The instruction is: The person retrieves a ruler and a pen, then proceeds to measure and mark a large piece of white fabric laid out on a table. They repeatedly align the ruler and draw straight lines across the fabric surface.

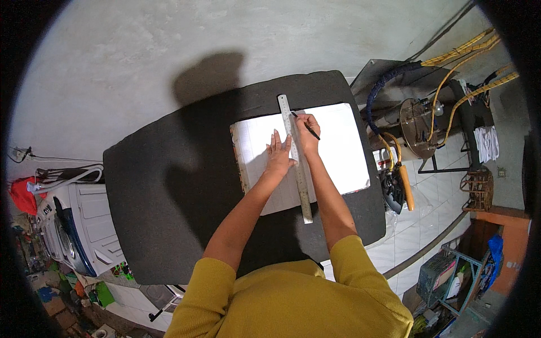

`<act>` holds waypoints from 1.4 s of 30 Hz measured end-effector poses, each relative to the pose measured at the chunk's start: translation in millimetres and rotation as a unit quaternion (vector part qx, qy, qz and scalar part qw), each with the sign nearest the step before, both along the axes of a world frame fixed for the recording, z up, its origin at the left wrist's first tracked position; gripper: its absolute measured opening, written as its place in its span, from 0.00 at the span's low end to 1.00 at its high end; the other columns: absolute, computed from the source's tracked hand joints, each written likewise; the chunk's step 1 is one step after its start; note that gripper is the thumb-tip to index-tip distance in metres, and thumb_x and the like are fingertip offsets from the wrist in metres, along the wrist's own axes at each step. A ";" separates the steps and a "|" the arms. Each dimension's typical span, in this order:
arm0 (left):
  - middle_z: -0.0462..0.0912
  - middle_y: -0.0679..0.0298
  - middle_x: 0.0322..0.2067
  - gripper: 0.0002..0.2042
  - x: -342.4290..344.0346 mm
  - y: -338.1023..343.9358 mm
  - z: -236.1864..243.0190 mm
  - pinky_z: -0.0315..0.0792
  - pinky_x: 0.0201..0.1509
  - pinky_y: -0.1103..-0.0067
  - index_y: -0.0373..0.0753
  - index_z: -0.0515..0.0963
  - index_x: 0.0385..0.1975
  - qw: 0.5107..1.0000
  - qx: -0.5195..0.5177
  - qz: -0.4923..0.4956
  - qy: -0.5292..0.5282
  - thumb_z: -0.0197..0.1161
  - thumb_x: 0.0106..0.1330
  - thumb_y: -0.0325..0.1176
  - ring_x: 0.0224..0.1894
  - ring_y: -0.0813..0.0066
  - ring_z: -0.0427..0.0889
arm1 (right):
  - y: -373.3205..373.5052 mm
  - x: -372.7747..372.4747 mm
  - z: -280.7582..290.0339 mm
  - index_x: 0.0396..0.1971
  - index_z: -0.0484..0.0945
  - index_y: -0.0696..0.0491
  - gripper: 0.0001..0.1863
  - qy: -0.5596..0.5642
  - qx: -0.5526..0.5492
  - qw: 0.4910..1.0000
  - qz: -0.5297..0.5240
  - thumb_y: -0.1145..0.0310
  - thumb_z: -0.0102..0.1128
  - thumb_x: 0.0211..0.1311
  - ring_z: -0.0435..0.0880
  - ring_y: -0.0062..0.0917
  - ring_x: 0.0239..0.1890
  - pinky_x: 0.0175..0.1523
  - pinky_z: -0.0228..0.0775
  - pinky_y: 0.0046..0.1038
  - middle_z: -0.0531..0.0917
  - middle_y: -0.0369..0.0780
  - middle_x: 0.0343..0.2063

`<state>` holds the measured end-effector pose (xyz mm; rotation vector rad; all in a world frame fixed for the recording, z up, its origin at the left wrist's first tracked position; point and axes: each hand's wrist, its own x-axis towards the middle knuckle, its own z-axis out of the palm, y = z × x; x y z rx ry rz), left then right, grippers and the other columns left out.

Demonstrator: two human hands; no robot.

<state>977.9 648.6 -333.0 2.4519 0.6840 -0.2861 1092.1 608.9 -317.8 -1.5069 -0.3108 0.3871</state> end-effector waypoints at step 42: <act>0.25 0.40 0.64 0.48 7.1 -1.7 -6.5 0.40 0.65 0.53 0.47 0.47 0.65 0.999 0.030 0.004 0.027 0.70 0.45 0.45 0.67 0.46 0.30 | -164.6 -101.5 15.2 0.23 0.72 0.60 0.07 -0.017 -0.197 0.977 0.082 0.72 0.55 0.51 0.69 0.16 0.20 0.26 0.63 0.23 0.72 0.38 0.14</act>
